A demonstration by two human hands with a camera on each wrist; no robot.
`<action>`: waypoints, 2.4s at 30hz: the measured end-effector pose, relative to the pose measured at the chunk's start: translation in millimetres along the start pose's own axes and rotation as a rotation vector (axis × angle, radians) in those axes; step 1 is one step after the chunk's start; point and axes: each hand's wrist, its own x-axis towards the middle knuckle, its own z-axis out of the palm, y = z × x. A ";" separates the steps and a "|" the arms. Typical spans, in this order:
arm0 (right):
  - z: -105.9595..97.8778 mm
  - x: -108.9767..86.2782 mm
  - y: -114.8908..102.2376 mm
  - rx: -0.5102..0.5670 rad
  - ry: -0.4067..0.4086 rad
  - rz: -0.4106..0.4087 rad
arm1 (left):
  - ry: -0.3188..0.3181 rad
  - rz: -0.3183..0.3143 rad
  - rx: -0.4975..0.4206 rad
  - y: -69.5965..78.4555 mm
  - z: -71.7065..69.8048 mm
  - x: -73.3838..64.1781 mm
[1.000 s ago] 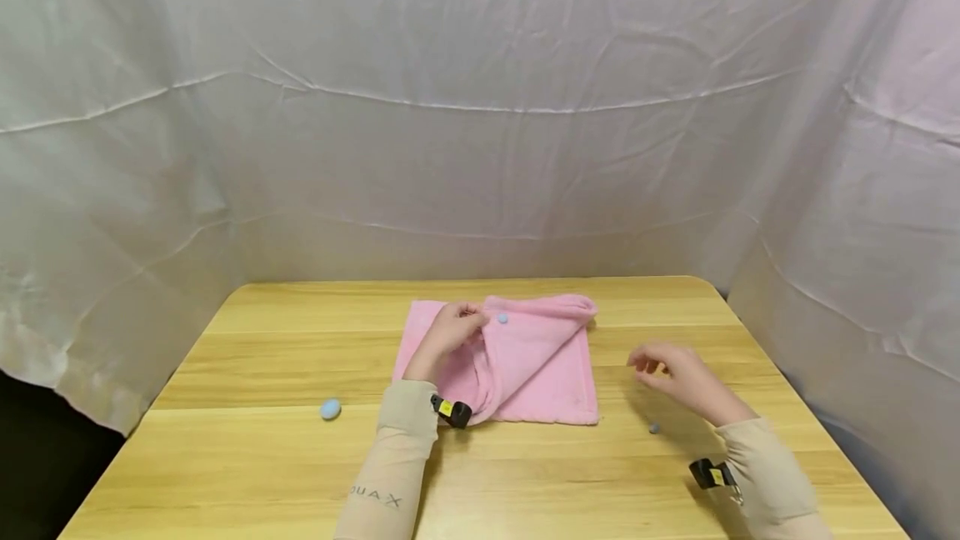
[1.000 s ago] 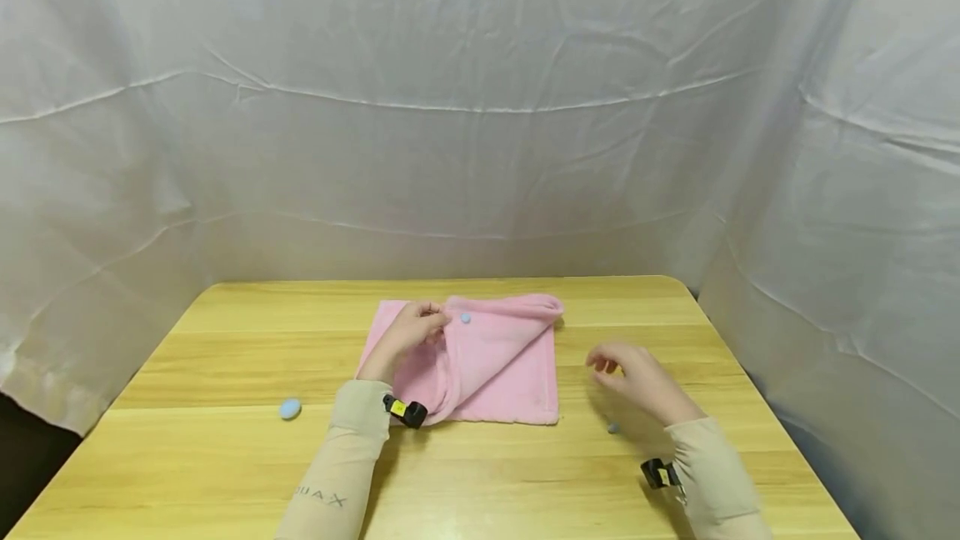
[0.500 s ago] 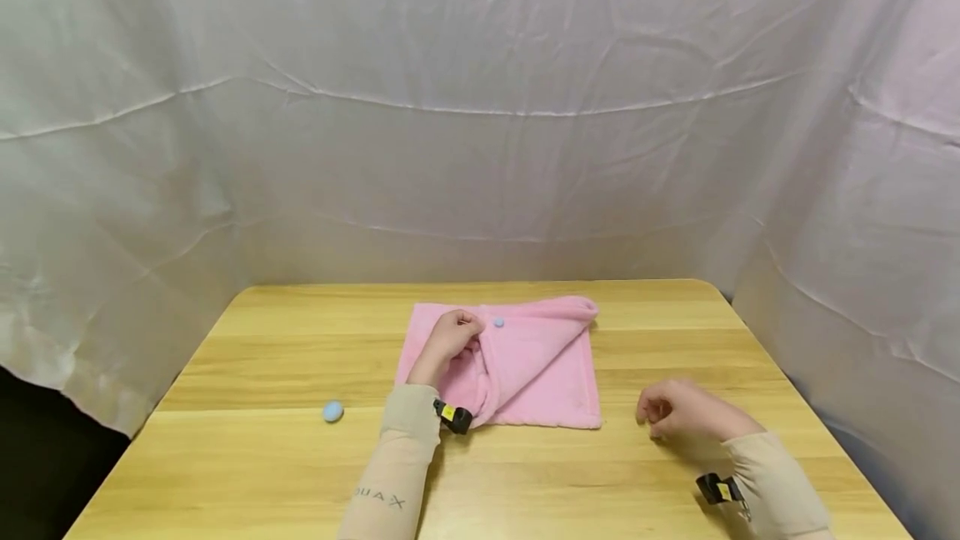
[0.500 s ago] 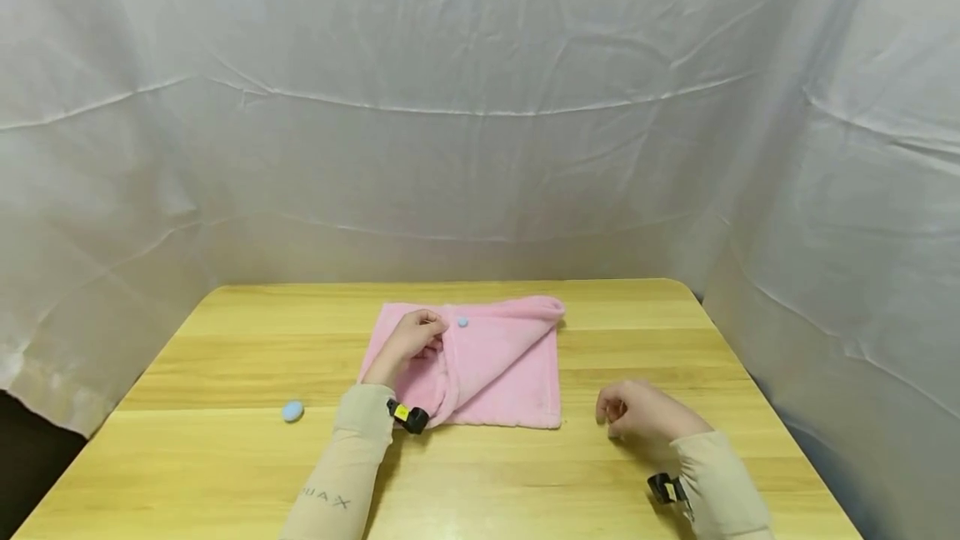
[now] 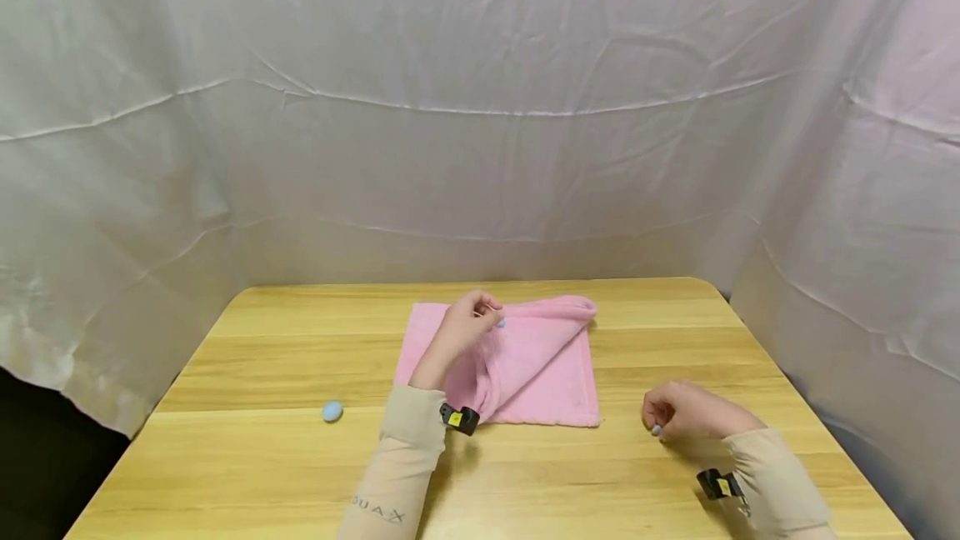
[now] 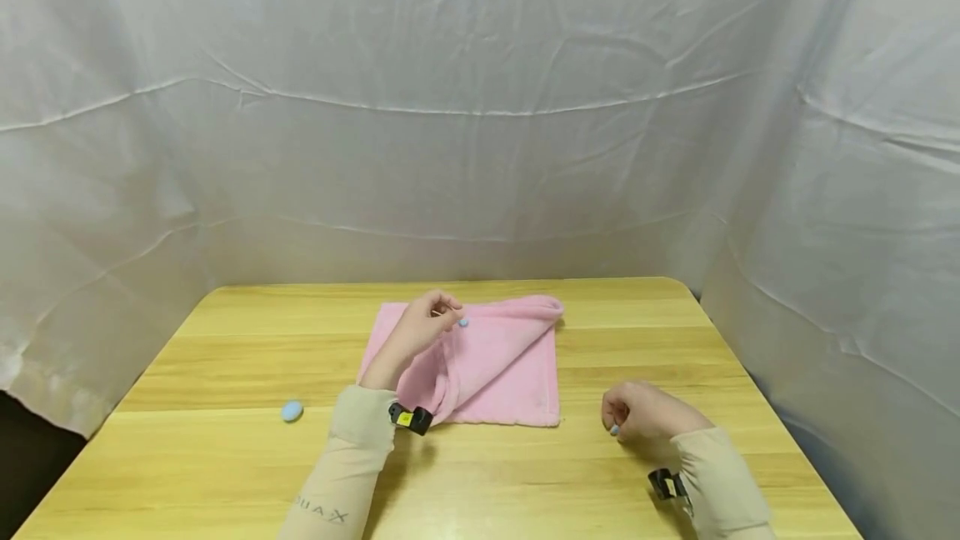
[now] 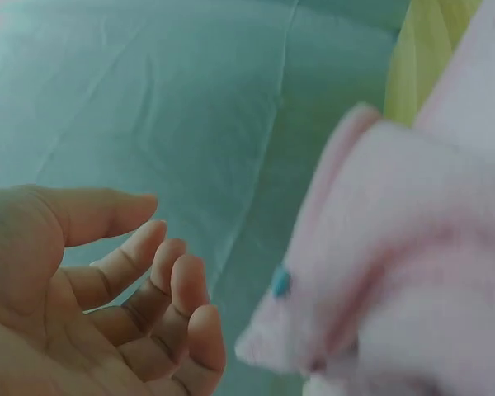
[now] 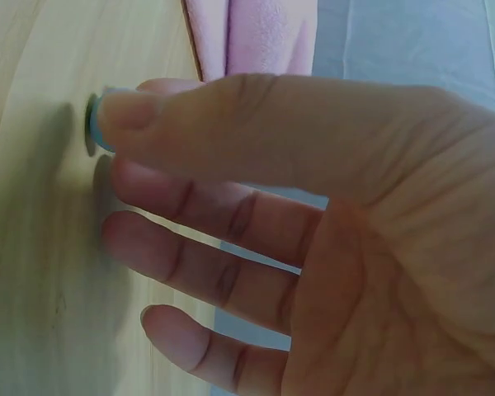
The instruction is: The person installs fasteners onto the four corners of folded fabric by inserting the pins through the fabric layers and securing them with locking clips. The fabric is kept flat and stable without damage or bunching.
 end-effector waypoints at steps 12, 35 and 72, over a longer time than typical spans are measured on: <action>2.2 6.0 1.9 -0.003 -0.004 0.005 | -0.289 0.125 0.151 21.6 35.2 -15.1; 5.7 13.1 -0.1 -0.013 0.014 -0.036 | -0.528 0.114 0.731 2.6 106.4 -40.6; -1.0 65.4 -33.7 0.108 0.346 -0.211 | -0.339 -0.012 0.149 12.0 54.0 -14.4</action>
